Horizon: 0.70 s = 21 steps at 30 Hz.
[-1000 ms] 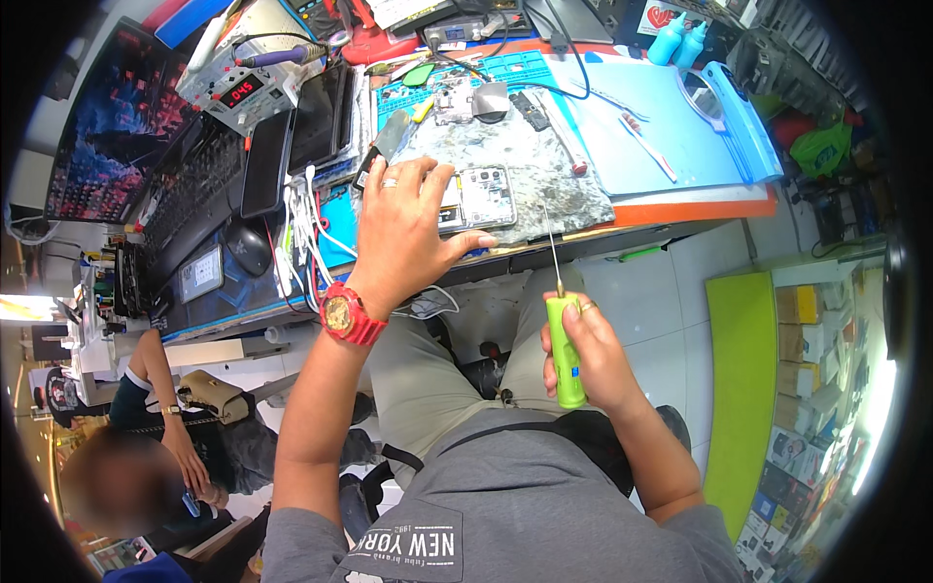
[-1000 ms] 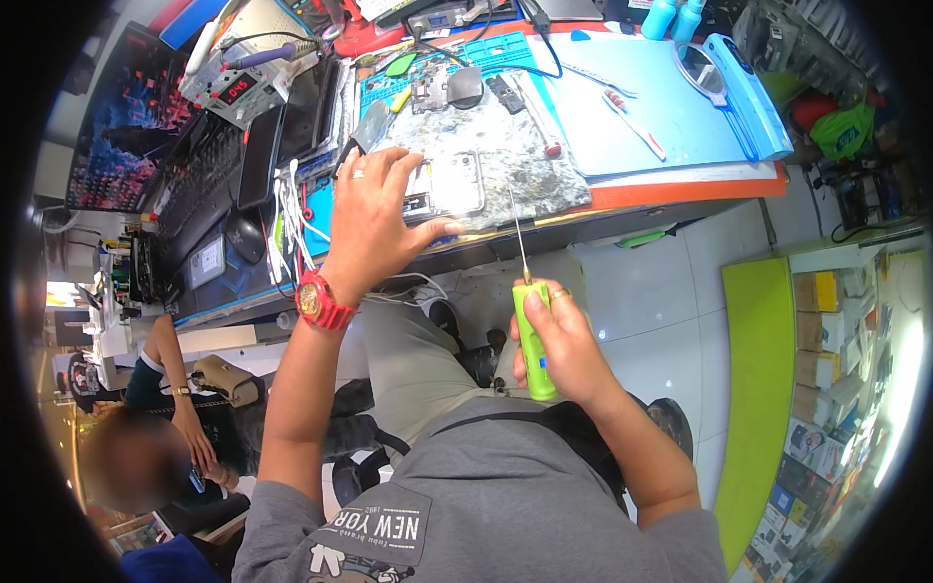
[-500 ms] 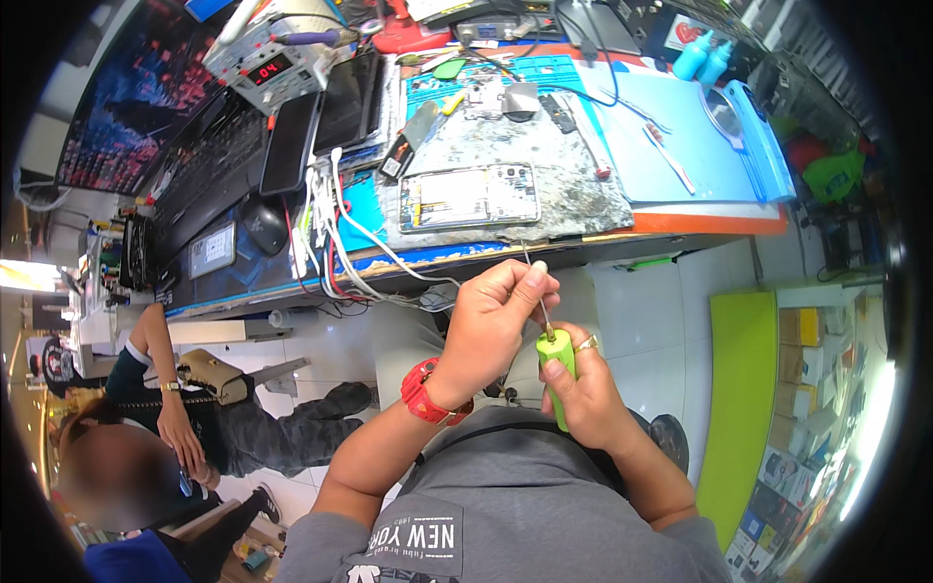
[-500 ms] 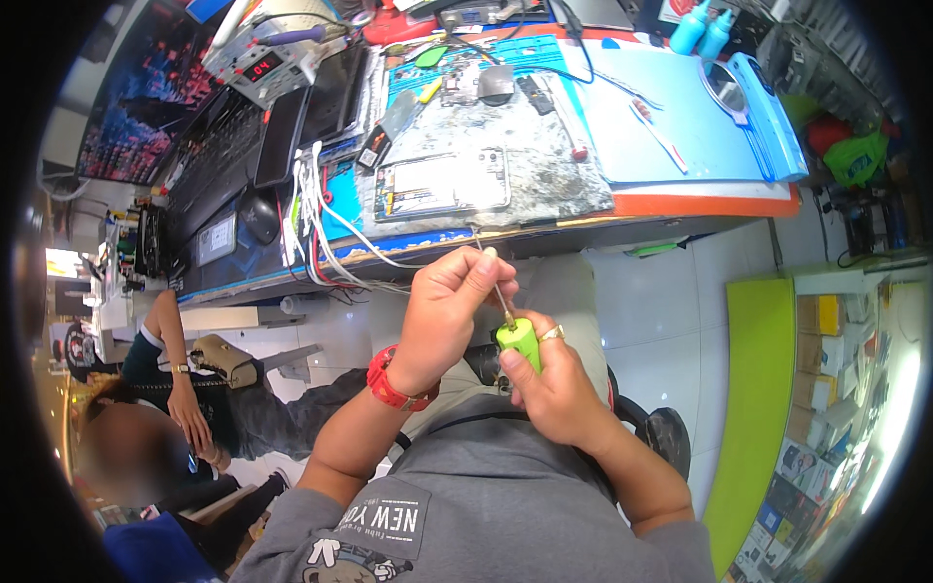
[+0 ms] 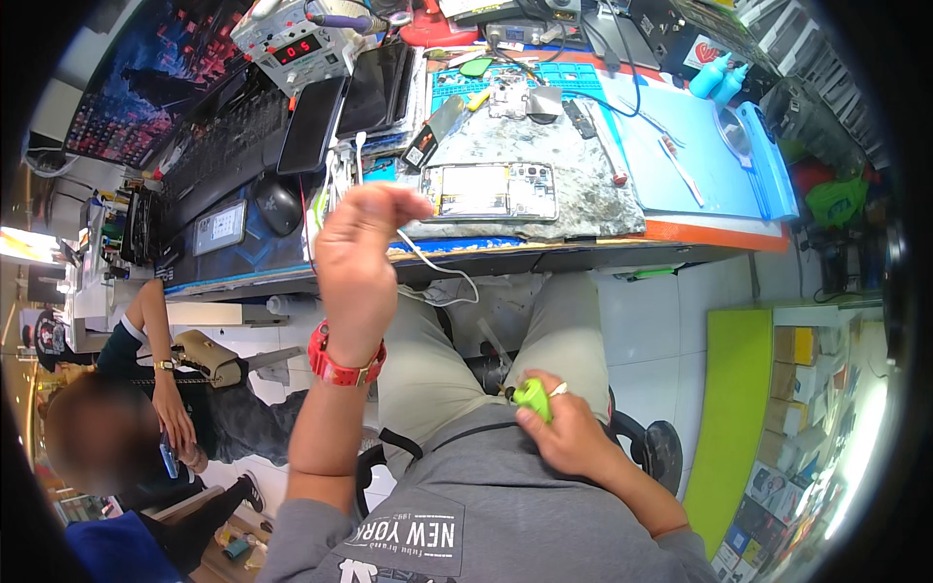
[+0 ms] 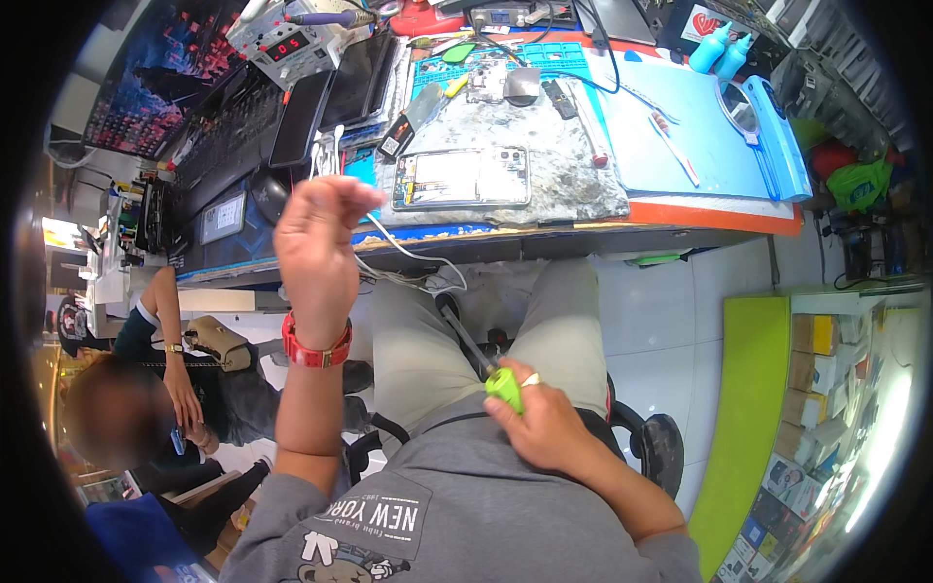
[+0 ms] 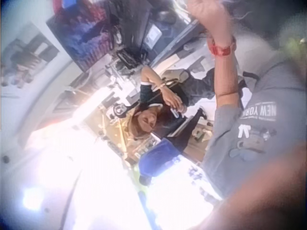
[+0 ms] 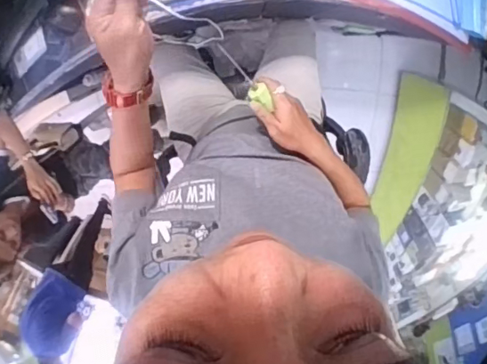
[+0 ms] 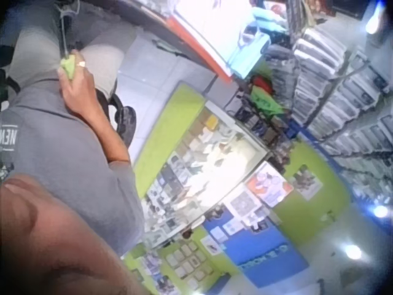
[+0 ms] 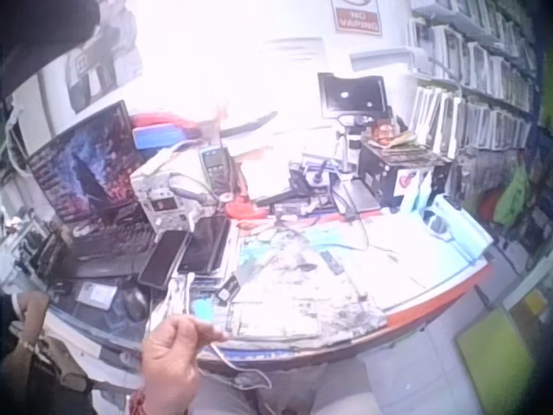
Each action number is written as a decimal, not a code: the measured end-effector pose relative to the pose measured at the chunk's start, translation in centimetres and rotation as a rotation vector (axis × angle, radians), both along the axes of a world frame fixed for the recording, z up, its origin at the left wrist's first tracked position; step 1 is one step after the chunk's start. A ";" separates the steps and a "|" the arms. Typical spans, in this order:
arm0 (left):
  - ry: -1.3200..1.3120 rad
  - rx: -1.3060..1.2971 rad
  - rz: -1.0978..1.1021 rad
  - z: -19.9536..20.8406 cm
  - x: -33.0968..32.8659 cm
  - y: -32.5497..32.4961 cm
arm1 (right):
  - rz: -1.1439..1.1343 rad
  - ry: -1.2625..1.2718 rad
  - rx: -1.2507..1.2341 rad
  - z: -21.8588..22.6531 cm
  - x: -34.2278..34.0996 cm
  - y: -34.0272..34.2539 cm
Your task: The person is repairing a mobile phone by using an electric screwdriver to remove small screws from the internal chassis and handling the motherboard and components.
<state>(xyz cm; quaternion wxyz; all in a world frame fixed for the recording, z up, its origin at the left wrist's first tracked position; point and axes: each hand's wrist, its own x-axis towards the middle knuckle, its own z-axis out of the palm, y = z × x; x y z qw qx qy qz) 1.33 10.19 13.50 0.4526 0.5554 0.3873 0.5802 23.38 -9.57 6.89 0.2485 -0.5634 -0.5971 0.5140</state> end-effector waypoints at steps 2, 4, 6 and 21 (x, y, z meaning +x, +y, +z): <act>0.338 0.048 -0.074 -0.5 0.4 -1.2 | -0.143 0.074 -0.073 -0.6 0.5 0.9; 0.599 0.166 -0.136 -1.3 0.8 -1.9 | -0.261 0.205 -0.182 0.1 0.8 2.2; 0.763 0.346 -0.176 -2.4 0.8 -2.3 | -0.359 0.318 -0.150 0.2 0.8 3.1; 0.991 0.633 0.073 -5.0 2.7 2.0 | -0.366 0.474 -0.190 -0.7 -1.4 6.7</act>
